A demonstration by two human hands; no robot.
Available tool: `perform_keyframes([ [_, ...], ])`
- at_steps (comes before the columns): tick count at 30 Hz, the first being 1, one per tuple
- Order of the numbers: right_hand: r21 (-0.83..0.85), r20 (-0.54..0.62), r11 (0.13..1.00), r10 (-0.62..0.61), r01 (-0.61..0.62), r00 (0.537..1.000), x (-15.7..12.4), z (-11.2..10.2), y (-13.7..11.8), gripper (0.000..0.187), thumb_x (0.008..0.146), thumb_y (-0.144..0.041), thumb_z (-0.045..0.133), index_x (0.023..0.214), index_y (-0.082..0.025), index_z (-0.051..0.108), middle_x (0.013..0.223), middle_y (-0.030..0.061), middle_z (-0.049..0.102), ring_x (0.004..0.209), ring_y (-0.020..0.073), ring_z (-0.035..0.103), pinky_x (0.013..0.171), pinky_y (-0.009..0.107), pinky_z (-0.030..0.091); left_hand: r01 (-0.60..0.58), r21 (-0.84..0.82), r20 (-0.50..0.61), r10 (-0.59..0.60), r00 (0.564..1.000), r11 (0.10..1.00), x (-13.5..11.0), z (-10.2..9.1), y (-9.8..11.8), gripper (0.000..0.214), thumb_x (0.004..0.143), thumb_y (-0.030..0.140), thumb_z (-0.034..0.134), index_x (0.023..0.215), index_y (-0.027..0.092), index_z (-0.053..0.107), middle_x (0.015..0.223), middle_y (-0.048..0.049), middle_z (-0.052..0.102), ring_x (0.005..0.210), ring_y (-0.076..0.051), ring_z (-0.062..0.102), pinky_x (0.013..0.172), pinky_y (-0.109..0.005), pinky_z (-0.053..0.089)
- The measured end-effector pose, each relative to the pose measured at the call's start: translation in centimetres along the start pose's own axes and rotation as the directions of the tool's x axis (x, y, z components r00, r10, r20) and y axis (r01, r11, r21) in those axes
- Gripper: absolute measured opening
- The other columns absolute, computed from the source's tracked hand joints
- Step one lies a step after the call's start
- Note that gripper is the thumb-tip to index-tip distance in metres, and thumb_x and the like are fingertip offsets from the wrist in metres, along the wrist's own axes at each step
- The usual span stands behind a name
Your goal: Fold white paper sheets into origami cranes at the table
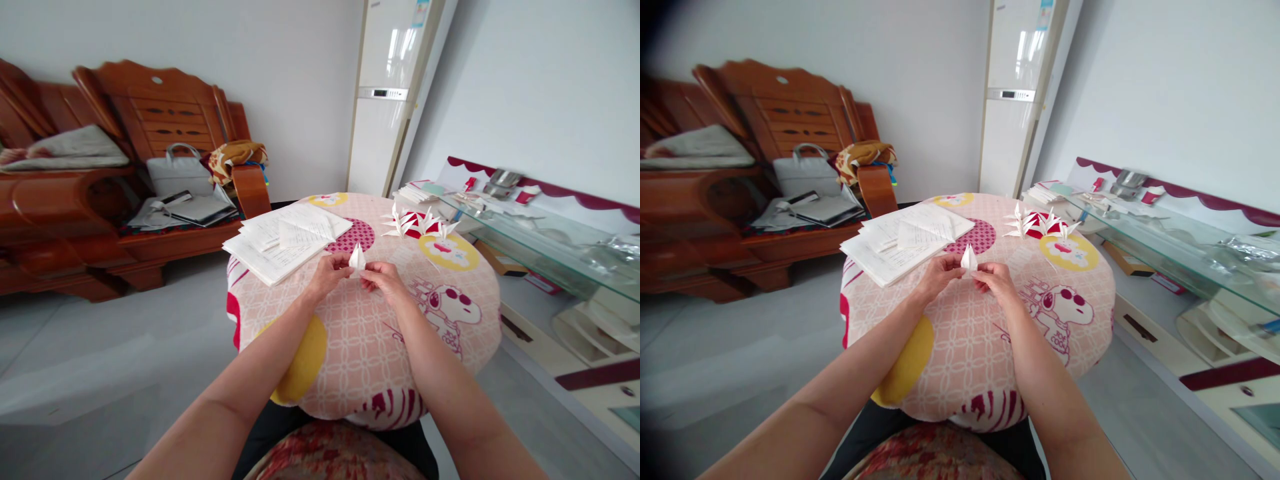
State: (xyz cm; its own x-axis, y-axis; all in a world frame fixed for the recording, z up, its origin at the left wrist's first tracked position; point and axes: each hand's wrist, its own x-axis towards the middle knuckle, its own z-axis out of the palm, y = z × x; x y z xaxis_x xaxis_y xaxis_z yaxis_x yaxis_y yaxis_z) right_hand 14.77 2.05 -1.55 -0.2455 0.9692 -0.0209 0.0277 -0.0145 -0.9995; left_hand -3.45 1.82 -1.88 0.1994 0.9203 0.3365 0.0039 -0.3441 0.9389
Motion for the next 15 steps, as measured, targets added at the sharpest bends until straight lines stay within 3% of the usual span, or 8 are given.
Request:
perform_keyframes([
  [5, 0.122, 0.042, 0.991, 0.053, -0.058, 0.998, -0.03, -0.19, 0.06, 0.031, 0.062, -0.039, 0.081, 0.078, -0.015, 0.068, 0.06, 0.0011, 0.067, 0.049, 0.0114, 0.059, 0.046, 0.022, 0.045, -0.004, -0.038, 0.0, 0.004, 1.0, 0.999, -0.04, -0.06, 0.35, 0.018, 0.072, 0.026, 0.068, 0.085, 0.014, 0.067, 0.078, -0.002, 0.066, 0.068, -0.012, 0.054, 0.064, -0.024, 0.044],
  [10, 0.135, 0.112, 0.987, 0.069, -0.084, 0.991, -0.25, -0.2, -0.17, 0.032, 0.063, -0.04, 0.081, 0.08, -0.015, 0.069, 0.063, 0.0026, 0.069, 0.05, 0.0122, 0.06, 0.046, 0.022, 0.046, 0.016, -0.097, 0.009, -0.015, 1.0, 0.995, -0.12, -0.15, 0.67, 0.016, 0.074, 0.028, 0.068, 0.082, 0.014, 0.068, 0.075, -0.0013, 0.065, 0.067, -0.011, 0.054, 0.065, -0.023, 0.045],
  [15, 0.092, 0.097, 0.996, 0.006, -0.015, 0.995, -0.34, 0.4, -0.21, 0.029, 0.065, -0.041, 0.08, 0.071, -0.015, 0.068, 0.061, 0.0041, 0.07, 0.049, 0.0133, 0.061, 0.048, 0.024, 0.049, 0.019, -0.07, -0.041, -0.022, 0.999, 0.997, -0.12, 0.02, 0.47, 0.024, 0.074, 0.028, 0.068, 0.093, 0.013, 0.07, 0.081, -0.003, 0.067, 0.07, -0.012, 0.056, 0.067, -0.024, 0.046],
])
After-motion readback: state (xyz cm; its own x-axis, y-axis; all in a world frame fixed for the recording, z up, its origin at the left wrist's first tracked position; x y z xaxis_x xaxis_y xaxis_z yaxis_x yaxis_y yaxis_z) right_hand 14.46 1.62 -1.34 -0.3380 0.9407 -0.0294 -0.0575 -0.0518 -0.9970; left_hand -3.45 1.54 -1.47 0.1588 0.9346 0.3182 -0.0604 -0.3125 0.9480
